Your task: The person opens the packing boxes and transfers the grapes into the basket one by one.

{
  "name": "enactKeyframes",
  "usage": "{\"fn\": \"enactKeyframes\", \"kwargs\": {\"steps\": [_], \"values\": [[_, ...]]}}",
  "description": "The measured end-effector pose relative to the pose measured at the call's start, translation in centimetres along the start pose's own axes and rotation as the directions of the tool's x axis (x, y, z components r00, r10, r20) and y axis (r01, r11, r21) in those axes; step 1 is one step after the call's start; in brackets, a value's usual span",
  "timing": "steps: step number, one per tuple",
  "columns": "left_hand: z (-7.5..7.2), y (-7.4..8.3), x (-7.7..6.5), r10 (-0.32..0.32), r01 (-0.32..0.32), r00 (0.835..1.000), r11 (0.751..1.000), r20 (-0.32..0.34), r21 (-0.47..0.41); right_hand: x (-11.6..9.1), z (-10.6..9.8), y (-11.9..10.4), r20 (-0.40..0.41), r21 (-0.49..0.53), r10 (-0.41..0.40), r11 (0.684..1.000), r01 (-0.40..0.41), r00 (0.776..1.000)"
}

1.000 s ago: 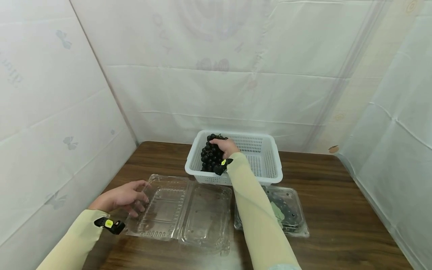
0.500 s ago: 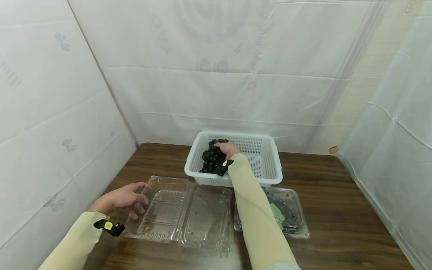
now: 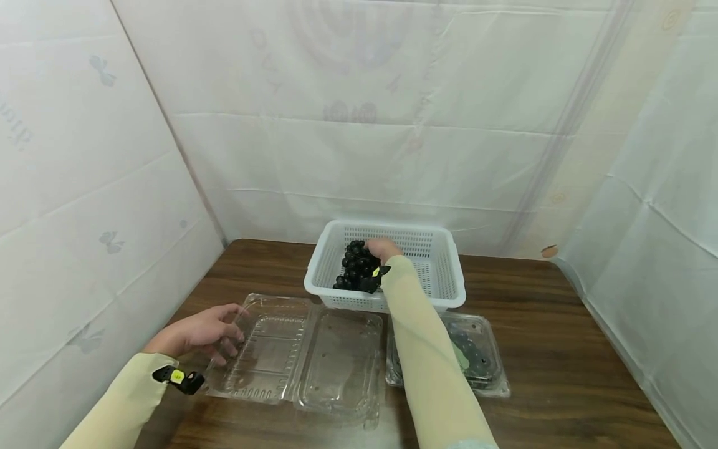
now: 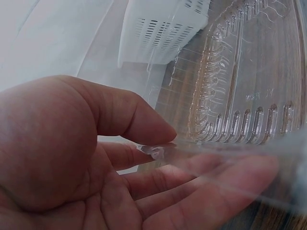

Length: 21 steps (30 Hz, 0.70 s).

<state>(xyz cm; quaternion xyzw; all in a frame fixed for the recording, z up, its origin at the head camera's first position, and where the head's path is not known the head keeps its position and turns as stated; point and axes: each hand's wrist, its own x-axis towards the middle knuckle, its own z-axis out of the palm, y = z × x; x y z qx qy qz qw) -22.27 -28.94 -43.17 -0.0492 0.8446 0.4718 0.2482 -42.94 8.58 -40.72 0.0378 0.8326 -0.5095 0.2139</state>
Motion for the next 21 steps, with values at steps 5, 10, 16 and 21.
{"fn": "enactKeyframes", "kwargs": {"steps": [5, 10, 16, 21], "values": [[-0.1, 0.0, 0.0, 0.004, -0.004, 1.000, 1.000, 0.004, -0.006, -1.1, -0.7, -0.4, 0.010, -0.048, -0.019, 0.999, 0.019, 1.000], [-0.4, 0.2, -0.2, 0.006, -0.006, 1.000, 1.000, 0.016, -0.005, -2.5, -1.4, -0.7, -0.024, -0.070, -0.038, 0.997, 0.036, 0.999], [-1.1, 1.2, -1.1, 0.015, -0.013, 1.000, 0.995, -0.014, 0.098, -4.6, -2.7, -0.9, -0.040, -0.173, -0.138, 0.976, 0.129, 0.990], [-1.5, 2.0, -1.5, 0.022, -0.014, 0.999, 0.981, -0.040, 0.191, -6.9, -3.3, -1.5, -0.009, -0.239, -0.203, 0.951, 0.195, 0.979]]}}
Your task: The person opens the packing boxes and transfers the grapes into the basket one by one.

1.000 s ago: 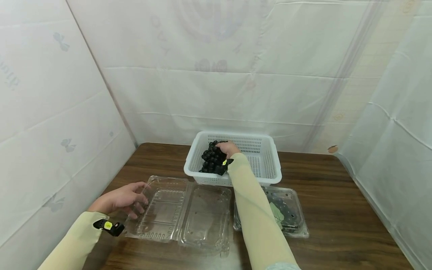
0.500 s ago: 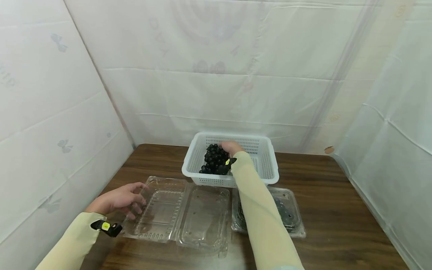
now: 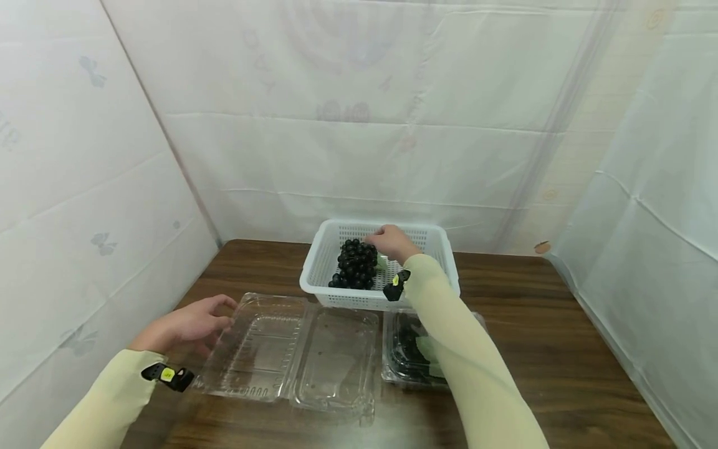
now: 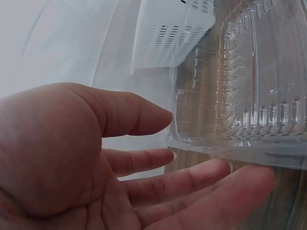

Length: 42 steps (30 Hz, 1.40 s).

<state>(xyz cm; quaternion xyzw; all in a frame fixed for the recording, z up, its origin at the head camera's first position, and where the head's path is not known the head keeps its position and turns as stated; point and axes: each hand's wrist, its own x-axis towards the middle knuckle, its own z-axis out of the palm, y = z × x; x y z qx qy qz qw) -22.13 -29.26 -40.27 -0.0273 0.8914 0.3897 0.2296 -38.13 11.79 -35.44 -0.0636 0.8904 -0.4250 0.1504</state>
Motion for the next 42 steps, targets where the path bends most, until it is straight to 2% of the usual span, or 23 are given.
{"fn": "enactKeyframes", "kwargs": {"steps": [5, 9, 12, 14, 19, 24, 27, 32, 34, 36, 39, 42], "values": [[-0.3, 0.4, -0.1, 0.008, -0.006, 0.999, 0.998, -0.032, 0.059, -1.4, -0.6, -0.6, -0.007, -0.009, -0.050, 0.999, 0.050, 0.999], [-0.2, 0.4, -0.1, 0.030, -0.020, 0.997, 0.990, -0.067, 0.142, -2.6, -0.9, -0.5, -0.001, 0.013, -0.090, 0.996, 0.090, 0.996], [-0.1, 0.5, -0.1, 0.058, -0.034, 0.993, 0.974, -0.102, 0.223, -3.7, -1.1, 0.0, 0.006, 0.038, -0.098, 0.994, 0.098, 0.995], [0.0, 0.7, -0.1, 0.099, -0.055, 0.986, 0.952, -0.132, 0.301, -4.5, -1.3, 0.4, 0.001, 0.056, -0.100, 0.993, 0.099, 0.995], [0.4, 1.5, 0.0, 0.212, -0.090, 0.954, 0.875, -0.210, 0.476, -6.1, -1.5, 1.3, -0.021, 0.071, -0.132, 0.989, 0.133, 0.991], [1.4, 2.1, 0.0, 0.291, -0.125, 0.929, 0.826, -0.227, 0.549, -7.8, -1.4, 1.9, -0.022, 0.064, -0.168, 0.984, 0.169, 0.986], [2.1, 2.6, -0.1, 0.345, -0.138, 0.904, 0.794, -0.252, 0.592, -8.7, -1.3, 2.6, -0.026, 0.053, -0.191, 0.980, 0.192, 0.981], [3.4, 3.2, -0.2, 0.434, -0.182, 0.853, 0.768, -0.290, 0.614, -10.1, -1.0, 3.6, -0.036, 0.013, -0.255, 0.967, 0.256, 0.966], [3.9, 3.6, -0.3, 0.459, -0.211, 0.840, 0.768, -0.290, 0.605, -10.7, -0.8, 4.0, -0.038, 0.002, -0.274, 0.962, 0.274, 0.961], [4.4, 3.9, -0.3, 0.473, -0.236, 0.834, 0.772, -0.284, 0.591, -11.2, -0.6, 4.3, -0.040, 0.003, -0.289, 0.957, 0.289, 0.957], [5.1, 4.2, -0.2, 0.514, -0.281, 0.810, 0.762, -0.281, 0.584, -11.9, -0.4, 4.9, -0.042, 0.028, -0.289, 0.957, 0.290, 0.957], [5.9, 4.5, 0.0, 0.567, -0.334, 0.776, 0.740, -0.275, 0.584, -12.5, -0.2, 5.4, -0.029, 0.083, -0.289, 0.953, 0.290, 0.957]]}}
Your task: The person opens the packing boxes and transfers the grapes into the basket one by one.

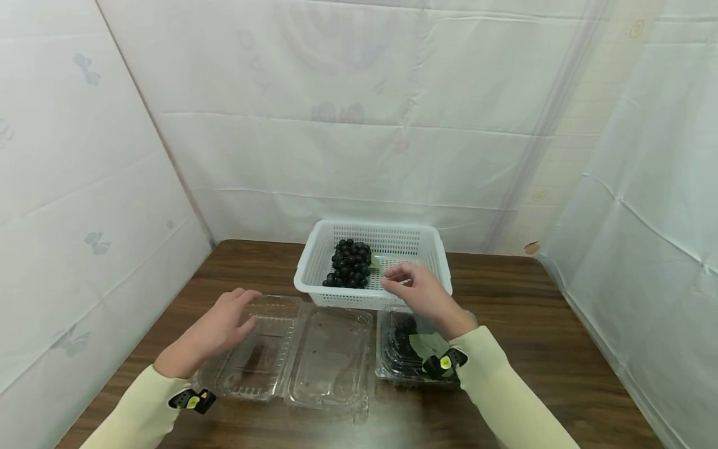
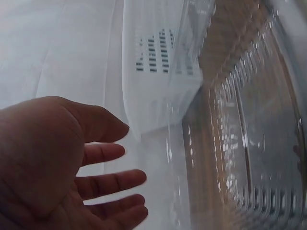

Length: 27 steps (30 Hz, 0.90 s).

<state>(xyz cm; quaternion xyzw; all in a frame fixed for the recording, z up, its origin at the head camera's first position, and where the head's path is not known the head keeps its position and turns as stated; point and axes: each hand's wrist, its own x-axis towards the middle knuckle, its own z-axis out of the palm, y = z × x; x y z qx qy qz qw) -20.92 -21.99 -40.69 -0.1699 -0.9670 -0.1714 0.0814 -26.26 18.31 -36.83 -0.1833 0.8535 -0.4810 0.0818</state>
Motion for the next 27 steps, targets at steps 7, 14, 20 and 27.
{"fn": "enactKeyframes", "kwargs": {"steps": [7, 14, 20, 27], "values": [[1.4, 1.4, 0.3, 0.108, -0.109, 0.992, 0.994, -0.058, -0.020, -1.9, 1.1, 0.8, 0.016, 0.143, 0.024, 0.989, -0.026, 1.000], [2.2, 3.1, 0.8, 0.135, -0.137, 0.991, 0.986, -0.021, -0.093, -3.6, 1.6, 1.4, -0.012, 0.130, 0.017, 0.991, -0.015, 1.000], [2.9, 4.9, 1.3, 0.128, -0.121, 0.992, 0.971, 0.020, -0.206, -4.8, 1.9, 1.9, -0.043, 0.107, 0.029, 0.994, -0.024, 0.999], [3.9, 6.9, 1.8, 0.165, -0.142, 0.985, 0.935, 0.044, -0.326, -5.9, 2.0, 2.5, -0.060, 0.090, 0.007, 0.996, -0.002, 0.998]]}}
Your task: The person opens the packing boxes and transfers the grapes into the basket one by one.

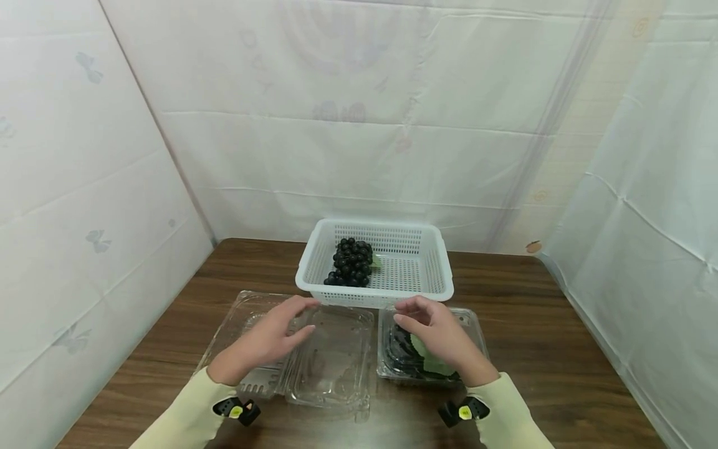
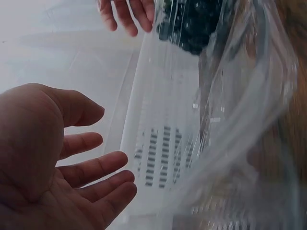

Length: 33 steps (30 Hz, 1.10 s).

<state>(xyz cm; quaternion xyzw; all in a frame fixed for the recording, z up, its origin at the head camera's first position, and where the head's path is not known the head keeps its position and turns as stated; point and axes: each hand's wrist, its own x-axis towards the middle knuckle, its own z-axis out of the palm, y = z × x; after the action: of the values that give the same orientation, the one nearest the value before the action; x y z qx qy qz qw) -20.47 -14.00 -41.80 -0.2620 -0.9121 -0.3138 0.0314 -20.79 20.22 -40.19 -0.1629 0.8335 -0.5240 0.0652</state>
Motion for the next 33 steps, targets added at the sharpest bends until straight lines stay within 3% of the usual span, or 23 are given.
{"fn": "enactKeyframes", "kwargs": {"steps": [4, 9, 13, 17, 23, 29, 33], "values": [[0.9, 0.7, 0.3, 0.003, -0.002, 1.000, 0.997, 0.022, -0.071, -0.6, -0.1, 0.4, 0.006, -0.029, -0.039, 0.999, 0.040, 0.999], [1.8, 1.6, 0.7, -0.022, 0.028, 0.999, 0.986, 0.041, -0.163, -1.4, -0.2, 1.0, 0.011, -0.138, -0.107, 0.985, 0.107, 0.994], [2.5, 2.3, 1.0, -0.054, 0.070, 0.996, 0.971, 0.078, -0.230, -1.9, -0.3, 1.7, 0.000, -0.281, -0.207, 0.939, 0.198, 0.978], [3.5, 3.1, 1.3, -0.094, 0.134, 0.986, 0.938, 0.137, -0.320, -2.3, -0.5, 2.4, 0.019, -0.389, -0.295, 0.878, 0.279, 0.955], [5.2, 4.4, 1.9, -0.163, 0.245, 0.963, 0.856, 0.213, -0.455, -2.9, -0.8, 2.8, 0.064, -0.456, -0.343, 0.825, 0.333, 0.937], [6.4, 5.1, 2.2, -0.208, 0.336, 0.940, 0.698, 0.270, -0.633, -3.7, -0.7, 3.2, 0.118, -0.559, -0.305, 0.766, 0.317, 0.945], [7.1, 5.2, 2.6, -0.236, 0.365, 0.931, 0.621, 0.278, -0.693, -4.0, -0.8, 3.4, 0.110, -0.603, -0.292, 0.740, 0.298, 0.950]]}}
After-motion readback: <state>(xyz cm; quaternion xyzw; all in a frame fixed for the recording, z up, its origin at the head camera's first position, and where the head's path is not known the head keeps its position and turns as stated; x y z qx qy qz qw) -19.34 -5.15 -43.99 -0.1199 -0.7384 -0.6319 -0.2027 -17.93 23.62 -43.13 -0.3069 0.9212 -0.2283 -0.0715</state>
